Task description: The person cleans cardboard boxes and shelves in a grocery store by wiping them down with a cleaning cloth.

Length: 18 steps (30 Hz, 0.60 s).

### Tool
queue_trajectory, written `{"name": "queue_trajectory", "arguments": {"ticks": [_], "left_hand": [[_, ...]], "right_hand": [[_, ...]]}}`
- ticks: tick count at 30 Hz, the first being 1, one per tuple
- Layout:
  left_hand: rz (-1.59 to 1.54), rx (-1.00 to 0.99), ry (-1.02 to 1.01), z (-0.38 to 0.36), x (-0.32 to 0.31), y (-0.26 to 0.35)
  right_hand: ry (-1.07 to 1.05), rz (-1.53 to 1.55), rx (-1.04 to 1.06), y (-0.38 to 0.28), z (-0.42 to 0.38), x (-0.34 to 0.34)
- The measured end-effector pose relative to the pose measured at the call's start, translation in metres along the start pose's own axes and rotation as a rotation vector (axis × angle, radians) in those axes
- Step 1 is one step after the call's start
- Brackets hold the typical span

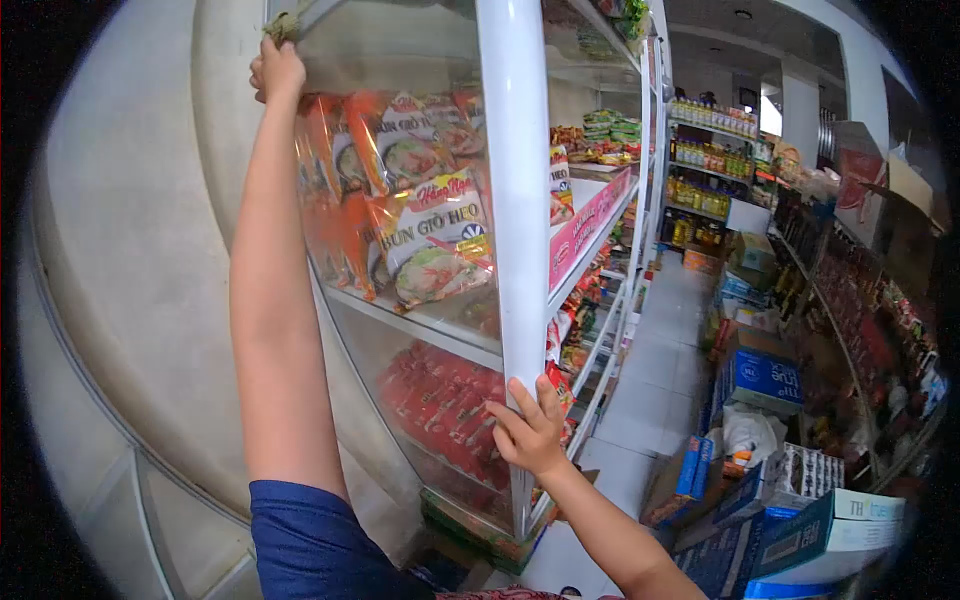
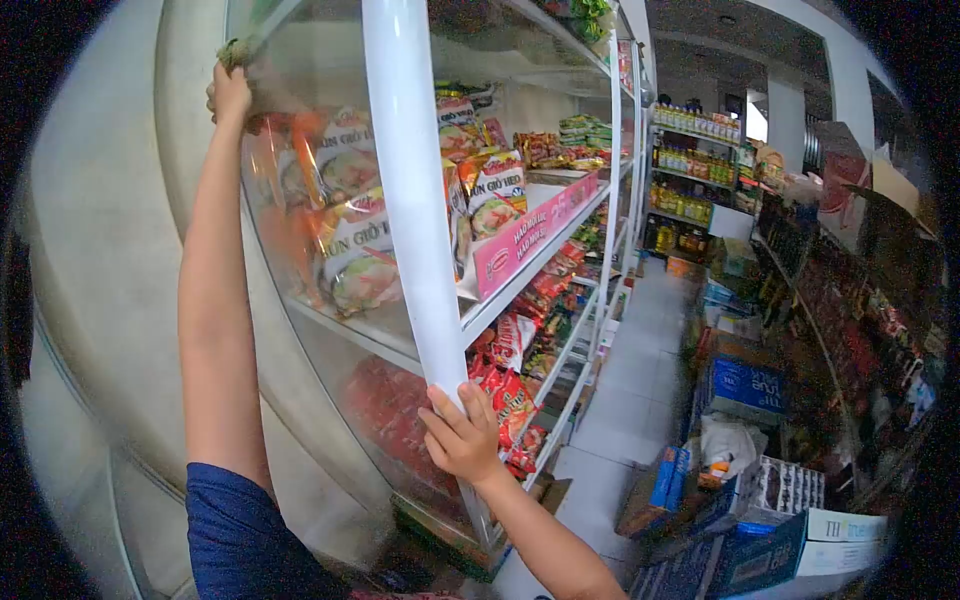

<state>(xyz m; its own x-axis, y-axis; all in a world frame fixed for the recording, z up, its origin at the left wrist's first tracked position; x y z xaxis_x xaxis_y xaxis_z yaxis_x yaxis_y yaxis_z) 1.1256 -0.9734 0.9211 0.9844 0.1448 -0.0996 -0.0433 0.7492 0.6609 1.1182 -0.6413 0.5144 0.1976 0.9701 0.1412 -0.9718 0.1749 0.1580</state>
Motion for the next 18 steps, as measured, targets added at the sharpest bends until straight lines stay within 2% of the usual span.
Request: {"name": "queue_trajectory", "arguments": {"ticks": [3, 5, 7, 9, 11, 14, 17, 18], "left_hand": [[-0.013, -0.017, 0.024, -0.004, -0.006, -0.047], [-0.114, -0.036, 0.036, -0.009, -0.009, -0.063], [-0.182, -0.069, -0.013, -0.023, -0.01, -0.081], [-0.377, -0.073, -0.247, -0.048, -0.014, -0.091], [-0.372, -0.231, -0.002, -0.134, 0.02, -0.057], [-0.532, -0.346, -0.095, -0.238, 0.053, -0.015], [-0.433, -0.641, -0.089, -0.324, 0.077, 0.011], [-0.42, -0.634, -0.099, -0.332, 0.082, 0.009]], "right_hand": [[-0.025, -0.047, -0.009, 0.0, -0.001, 0.0], [0.038, -0.006, 0.022, 0.003, -0.007, -0.003], [0.144, 0.022, -0.08, 0.006, -0.009, -0.006], [0.136, 0.069, -0.155, 0.006, -0.006, -0.003], [0.129, 0.113, -0.214, 0.009, -0.004, 0.0], [0.104, 0.089, -0.228, 0.008, -0.004, 0.0], [0.089, 0.029, -0.192, 0.011, -0.006, -0.001], [0.148, 0.108, -0.197, 0.014, -0.008, -0.003]]}}
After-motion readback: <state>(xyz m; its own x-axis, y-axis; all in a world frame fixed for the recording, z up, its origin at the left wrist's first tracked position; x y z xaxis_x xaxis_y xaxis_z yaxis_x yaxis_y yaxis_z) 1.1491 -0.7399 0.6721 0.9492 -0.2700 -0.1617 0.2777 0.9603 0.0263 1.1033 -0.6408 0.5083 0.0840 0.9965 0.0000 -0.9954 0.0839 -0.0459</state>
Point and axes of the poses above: each hand's wrist, its own z-axis towards the middle knuckle, its own x-axis out of the back of the hand, y = z × x, the point moved 4 cm from there along z, towards the middle knuckle, and after that the axes turned 8 degrees about x, right-handed, at the moved point
